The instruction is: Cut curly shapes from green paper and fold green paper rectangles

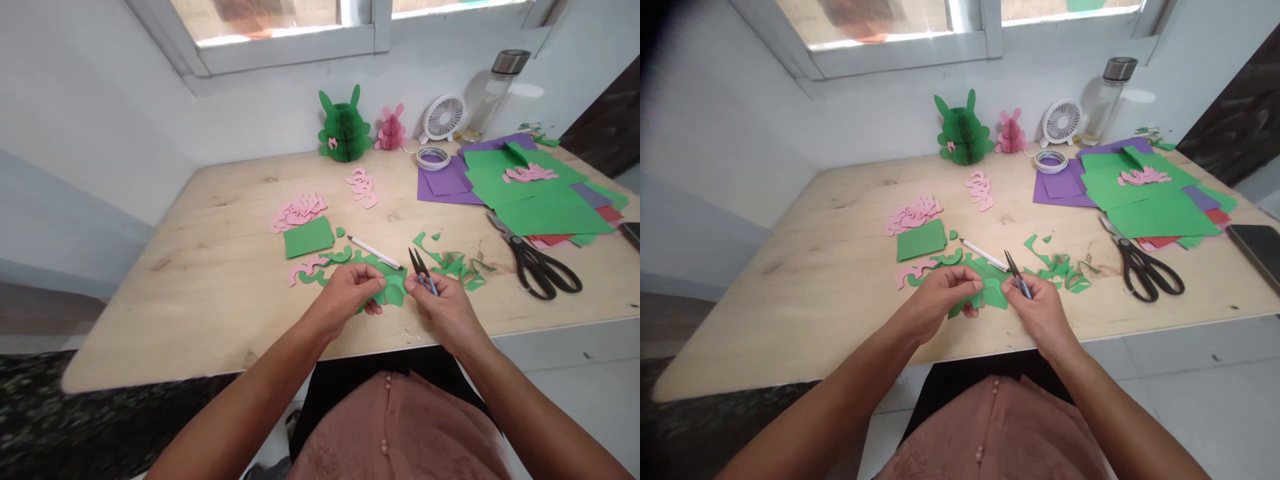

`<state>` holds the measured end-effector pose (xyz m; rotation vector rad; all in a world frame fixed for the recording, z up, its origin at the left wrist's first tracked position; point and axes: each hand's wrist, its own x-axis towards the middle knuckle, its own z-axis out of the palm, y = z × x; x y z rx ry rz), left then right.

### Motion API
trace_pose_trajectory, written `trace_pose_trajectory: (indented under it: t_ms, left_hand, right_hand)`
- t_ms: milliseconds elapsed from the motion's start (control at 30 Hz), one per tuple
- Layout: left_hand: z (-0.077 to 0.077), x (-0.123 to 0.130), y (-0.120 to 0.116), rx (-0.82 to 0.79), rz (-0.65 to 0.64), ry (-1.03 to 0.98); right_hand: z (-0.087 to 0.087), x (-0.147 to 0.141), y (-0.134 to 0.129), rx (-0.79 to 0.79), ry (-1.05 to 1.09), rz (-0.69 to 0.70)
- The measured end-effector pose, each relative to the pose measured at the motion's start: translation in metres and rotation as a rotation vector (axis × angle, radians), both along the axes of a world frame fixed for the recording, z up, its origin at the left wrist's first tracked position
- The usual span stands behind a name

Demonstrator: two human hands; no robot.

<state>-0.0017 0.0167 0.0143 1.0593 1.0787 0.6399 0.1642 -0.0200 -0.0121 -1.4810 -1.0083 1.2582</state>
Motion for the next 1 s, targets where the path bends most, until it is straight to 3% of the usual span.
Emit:
trace_pose_trajectory:
  t_ms: [200, 433, 633, 1000]
  left_hand:
    - [0.002, 0.001, 0.003, 0.03, 0.038, 0.036]
    - [0.008, 0.001, 0.002, 0.052, 0.063, 0.013]
    - [0.011, -0.001, 0.002, 0.067, 0.072, -0.009]
    - [0.01, 0.001, -0.001, 0.058, 0.121, -0.037]
  right_hand:
    - [0.012, 0.01, -0.015, 0.012, 0.129, 0.058]
    - [0.005, 0.006, -0.037, -0.158, 0.144, 0.223]
    - [0.003, -0.003, -0.039, -0.219, 0.154, 0.238]
    - [-0.003, -0.005, -0.036, -0.191, 0.173, 0.185]
